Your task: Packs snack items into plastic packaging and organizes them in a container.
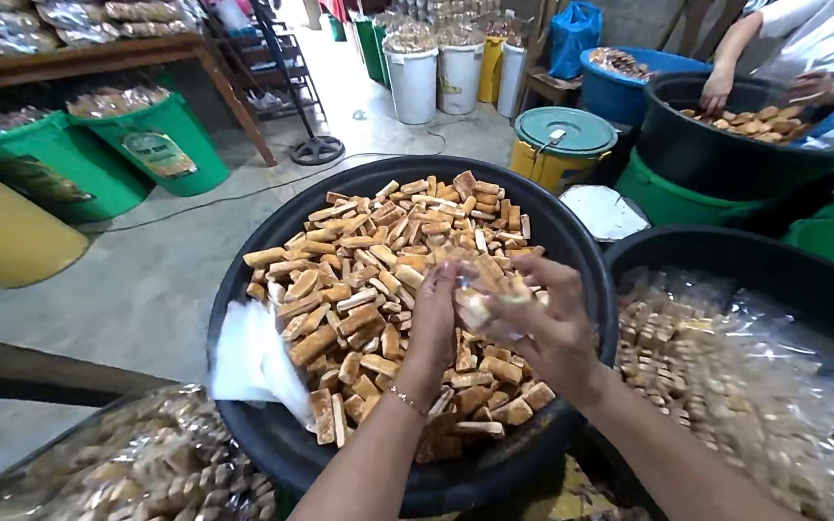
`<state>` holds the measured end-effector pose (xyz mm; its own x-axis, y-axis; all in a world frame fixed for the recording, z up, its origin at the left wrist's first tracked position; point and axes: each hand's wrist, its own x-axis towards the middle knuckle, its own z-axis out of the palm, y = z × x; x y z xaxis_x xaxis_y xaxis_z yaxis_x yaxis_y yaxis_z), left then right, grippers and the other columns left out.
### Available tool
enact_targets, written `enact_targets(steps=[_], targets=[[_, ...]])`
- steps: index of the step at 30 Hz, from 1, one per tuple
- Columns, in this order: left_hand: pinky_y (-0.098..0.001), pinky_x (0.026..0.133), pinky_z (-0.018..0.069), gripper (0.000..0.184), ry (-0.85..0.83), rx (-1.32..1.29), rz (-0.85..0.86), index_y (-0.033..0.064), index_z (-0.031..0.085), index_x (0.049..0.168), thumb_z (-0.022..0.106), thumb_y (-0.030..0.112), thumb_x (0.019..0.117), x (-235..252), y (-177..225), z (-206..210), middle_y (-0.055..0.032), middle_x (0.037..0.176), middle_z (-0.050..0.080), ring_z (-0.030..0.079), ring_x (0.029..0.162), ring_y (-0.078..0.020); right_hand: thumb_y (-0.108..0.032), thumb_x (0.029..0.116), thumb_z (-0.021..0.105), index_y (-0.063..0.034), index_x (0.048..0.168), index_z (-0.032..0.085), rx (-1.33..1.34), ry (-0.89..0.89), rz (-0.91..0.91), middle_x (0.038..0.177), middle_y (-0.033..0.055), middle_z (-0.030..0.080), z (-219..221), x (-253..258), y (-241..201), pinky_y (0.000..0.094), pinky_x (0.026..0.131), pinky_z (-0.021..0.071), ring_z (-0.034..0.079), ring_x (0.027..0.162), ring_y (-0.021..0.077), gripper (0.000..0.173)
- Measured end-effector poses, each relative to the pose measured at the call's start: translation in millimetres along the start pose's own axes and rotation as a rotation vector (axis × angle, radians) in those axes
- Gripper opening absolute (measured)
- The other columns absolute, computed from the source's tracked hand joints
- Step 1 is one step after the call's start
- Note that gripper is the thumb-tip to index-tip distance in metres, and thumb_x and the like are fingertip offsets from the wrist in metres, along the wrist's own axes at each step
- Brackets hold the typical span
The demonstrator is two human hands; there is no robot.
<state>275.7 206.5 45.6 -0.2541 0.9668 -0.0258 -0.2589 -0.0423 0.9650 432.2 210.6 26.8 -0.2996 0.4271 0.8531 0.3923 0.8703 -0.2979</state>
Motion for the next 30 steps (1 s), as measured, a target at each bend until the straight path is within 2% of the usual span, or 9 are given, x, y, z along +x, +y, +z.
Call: enact_targets(steps=[6,11,14,17,19,21,23,26,30], targets=[[-0.0257,0.069,0.0539,0.042,0.05,0.172,0.121,0.0064,0.064,0.109,0.03,0.031,0.1125,6,-9,-9,0.0001,0.085,0.068,0.064,0.074,-0.0064,-0.027,0.1011,0.06,-0.0151,0.129,0.072,0.2,-0.303,0.244,0.149,0.0197,0.048,2,-3,-3,0.042,0.108,0.0481,0.051,0.134,0.0285,0.032],[-0.0276,0.071,0.0536,0.044,0.099,0.23,0.136,0.009,0.064,0.108,0.029,0.036,0.112,6,-12,-6,-0.0002,0.088,0.064,0.062,0.076,-0.0071,-0.024,0.1011,0.059,-0.0068,0.131,0.069,0.149,-0.335,0.29,0.124,0.0164,0.067,1,5,-7,0.0285,0.088,0.0585,0.069,0.105,0.0168,0.036],[-0.0282,0.074,0.0545,0.044,0.041,0.154,0.091,0.0073,0.062,0.117,0.028,0.036,0.1122,7,-11,-10,-0.0012,0.092,0.067,0.064,0.079,-0.0075,-0.019,0.1006,0.057,-0.0122,0.13,0.071,0.056,-0.361,0.262,0.119,0.0152,0.069,1,10,-5,0.0379,0.088,0.0588,0.069,0.104,0.023,0.033],[-0.0229,0.064,0.0551,0.032,0.028,0.042,0.07,0.009,0.062,0.116,0.04,0.032,0.1107,8,-7,-13,0.0015,0.085,0.066,0.064,0.071,-0.0052,-0.018,0.1005,0.059,-0.0119,0.135,0.068,0.026,-0.455,0.24,0.121,0.017,0.066,-2,14,-5,0.0445,0.083,0.0595,0.069,0.101,0.0275,0.036],[-0.0218,0.058,0.0547,0.033,0.038,0.053,0.055,0.012,0.062,0.111,0.041,0.037,0.1101,10,-7,-23,0.0033,0.079,0.063,0.062,0.063,-0.0054,-0.02,0.1021,0.058,-0.0053,0.119,0.073,0.059,-0.44,0.184,0.122,0.0151,0.066,-5,9,-8,0.0371,0.08,0.0605,0.069,0.098,0.0217,0.027],[-0.0248,0.064,0.0578,0.039,0.078,0.05,0.046,0.0139,0.059,0.114,0.034,0.044,0.1105,14,-5,-36,0.0048,0.082,0.065,0.065,0.067,-0.0065,-0.024,0.1033,0.056,-0.0028,0.097,0.073,0.025,-0.455,0.18,0.116,0.0135,0.068,-12,3,-10,0.0323,0.078,0.0602,0.069,0.092,0.0178,0.027],[-0.0271,0.068,0.0591,0.041,0.219,-0.05,0.013,0.012,0.058,0.116,0.035,0.045,0.1105,20,1,-40,0.0016,0.086,0.067,0.068,0.071,-0.0096,-0.03,0.1013,0.061,0.0004,0.101,0.071,-0.128,-0.756,0.264,0.11,0.019,0.068,-23,-1,-13,0.0457,0.084,0.0581,0.068,0.099,0.0317,0.032],[-0.0271,0.064,0.0601,0.034,0.333,-0.199,-0.047,0.0094,0.056,0.115,0.037,0.037,0.1111,30,7,-33,-0.0016,0.084,0.069,0.07,0.068,-0.0118,-0.029,0.0981,0.068,0.0053,0.124,0.065,-0.344,-1.341,0.438,0.127,0.0285,0.061,-16,2,-14,0.0611,0.102,0.0432,0.054,0.126,0.0478,0.043],[-0.027,0.063,0.0568,0.039,0.273,-0.178,-0.15,0.0102,0.059,0.115,0.036,0.042,0.1107,29,0,-32,-0.0031,0.088,0.07,0.068,0.07,-0.0123,-0.019,0.1007,0.058,0.0031,0.123,0.065,-0.315,-1.353,0.485,0.117,0.0255,0.068,-19,7,-8,0.0592,0.101,0.0443,0.061,0.119,0.0441,0.032]])
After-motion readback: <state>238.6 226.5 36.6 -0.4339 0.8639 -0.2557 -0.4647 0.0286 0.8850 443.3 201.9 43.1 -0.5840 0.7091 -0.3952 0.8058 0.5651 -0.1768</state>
